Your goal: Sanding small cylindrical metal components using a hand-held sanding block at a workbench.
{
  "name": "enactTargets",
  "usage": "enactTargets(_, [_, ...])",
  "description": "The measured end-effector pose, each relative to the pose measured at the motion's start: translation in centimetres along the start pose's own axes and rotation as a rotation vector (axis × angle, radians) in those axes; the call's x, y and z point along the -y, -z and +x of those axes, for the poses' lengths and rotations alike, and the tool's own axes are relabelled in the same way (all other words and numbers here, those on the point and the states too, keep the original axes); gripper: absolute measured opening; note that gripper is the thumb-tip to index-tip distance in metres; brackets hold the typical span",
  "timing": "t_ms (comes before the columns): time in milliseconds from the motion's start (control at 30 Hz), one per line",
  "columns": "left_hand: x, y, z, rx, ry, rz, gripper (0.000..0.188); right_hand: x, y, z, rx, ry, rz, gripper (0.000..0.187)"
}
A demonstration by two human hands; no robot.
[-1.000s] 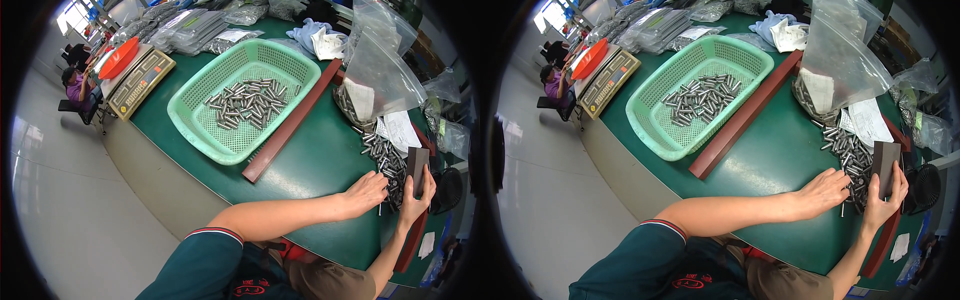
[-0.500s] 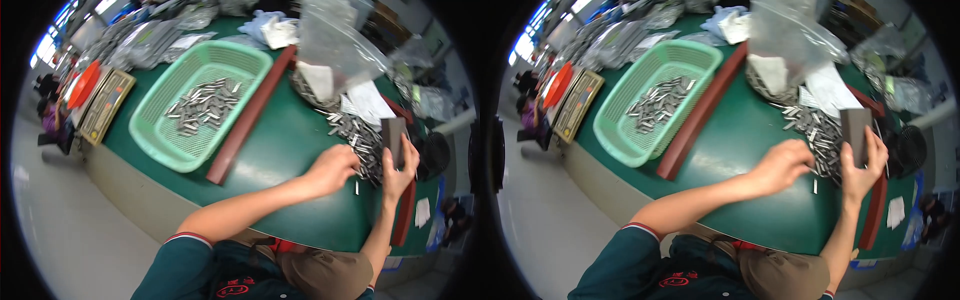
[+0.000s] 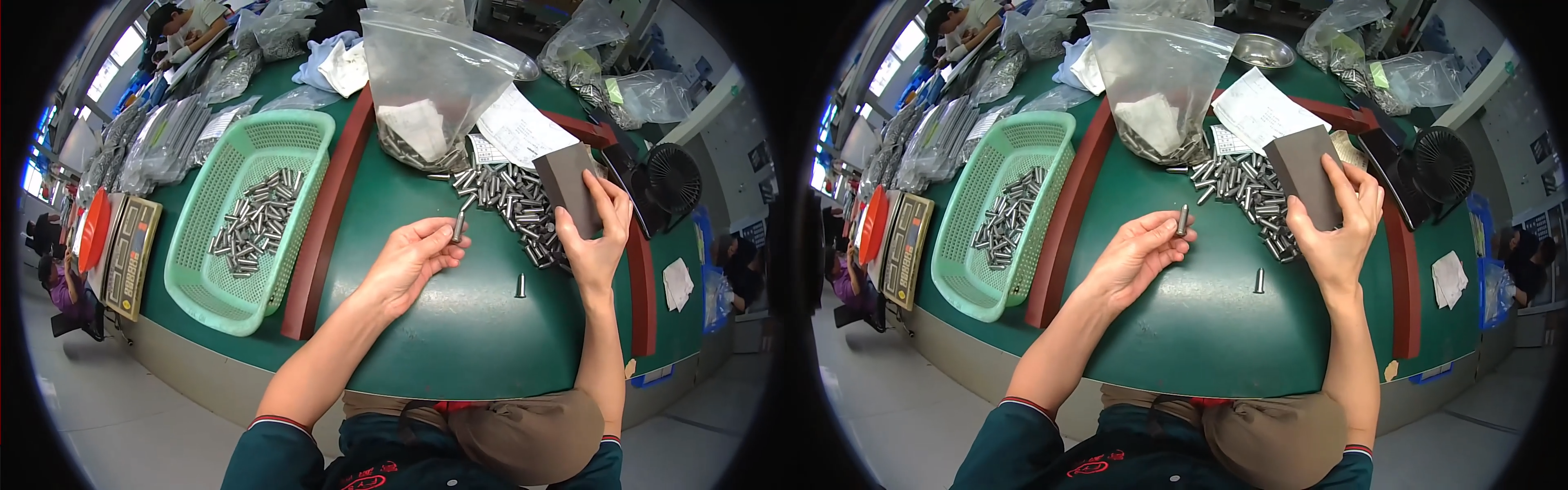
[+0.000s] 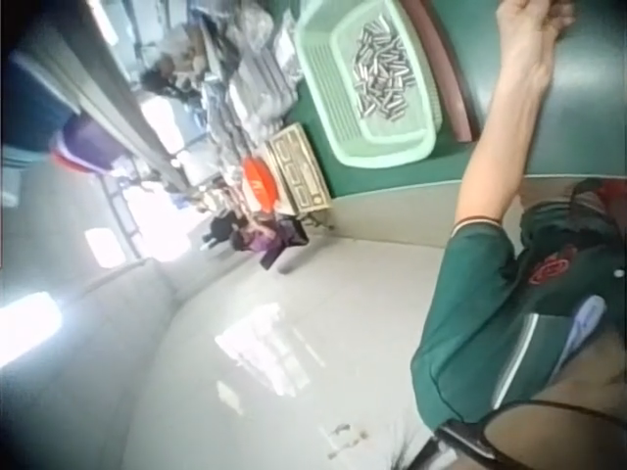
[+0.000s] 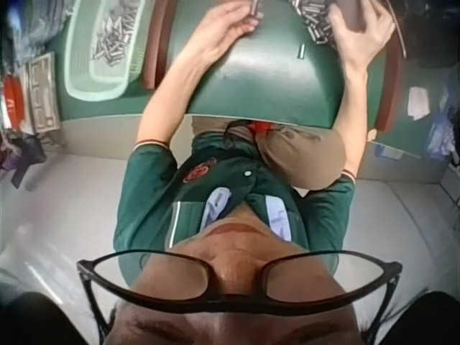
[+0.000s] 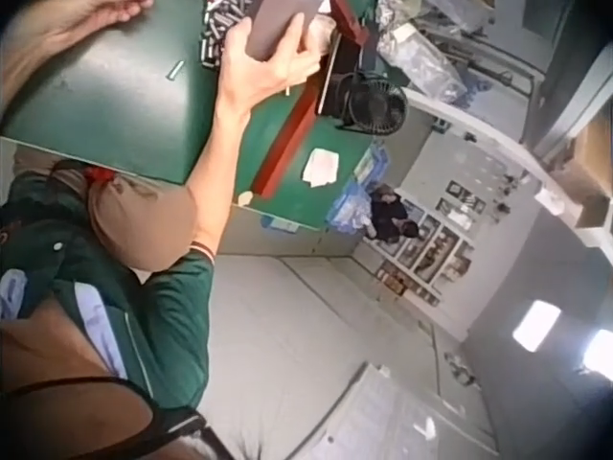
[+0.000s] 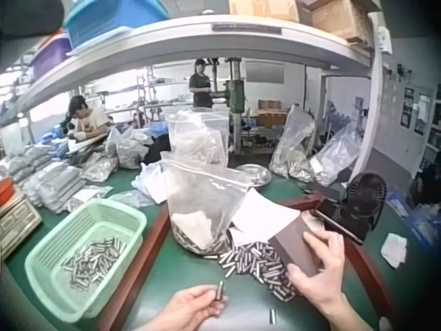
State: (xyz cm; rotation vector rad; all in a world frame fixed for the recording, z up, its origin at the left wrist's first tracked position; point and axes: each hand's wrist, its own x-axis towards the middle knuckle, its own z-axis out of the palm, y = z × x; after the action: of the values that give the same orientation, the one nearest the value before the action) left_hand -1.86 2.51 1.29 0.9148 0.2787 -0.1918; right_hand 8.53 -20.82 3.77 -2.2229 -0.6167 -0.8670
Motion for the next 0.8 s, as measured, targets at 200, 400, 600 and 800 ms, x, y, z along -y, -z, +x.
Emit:
enactTargets(200, [0.20, 0.30, 0.15, -0.006, 0.011, 0.022, 0.025, 0.00, -0.16, 0.08, -0.011, 0.004, 0.021, 0.055])
enactTargets(400, [0.27, -0.19, 0.09, -0.003, -0.005, 0.084, 0.033, -0.13, -0.15, -0.05, -0.012, -0.010, 0.027, 0.055])
enactTargets(600, [0.54, 0.16, 0.25, 0.061, -0.038, 0.039, 0.030, 0.07, -0.07, -0.01, -0.007, -0.019, 0.019, 0.054])
enactTargets(800, [0.62, 0.31, 0.31, 0.101, -0.024, 0.044, 0.031, 0.11, -0.09, -0.05, -0.005, -0.012, 0.029, 0.054])
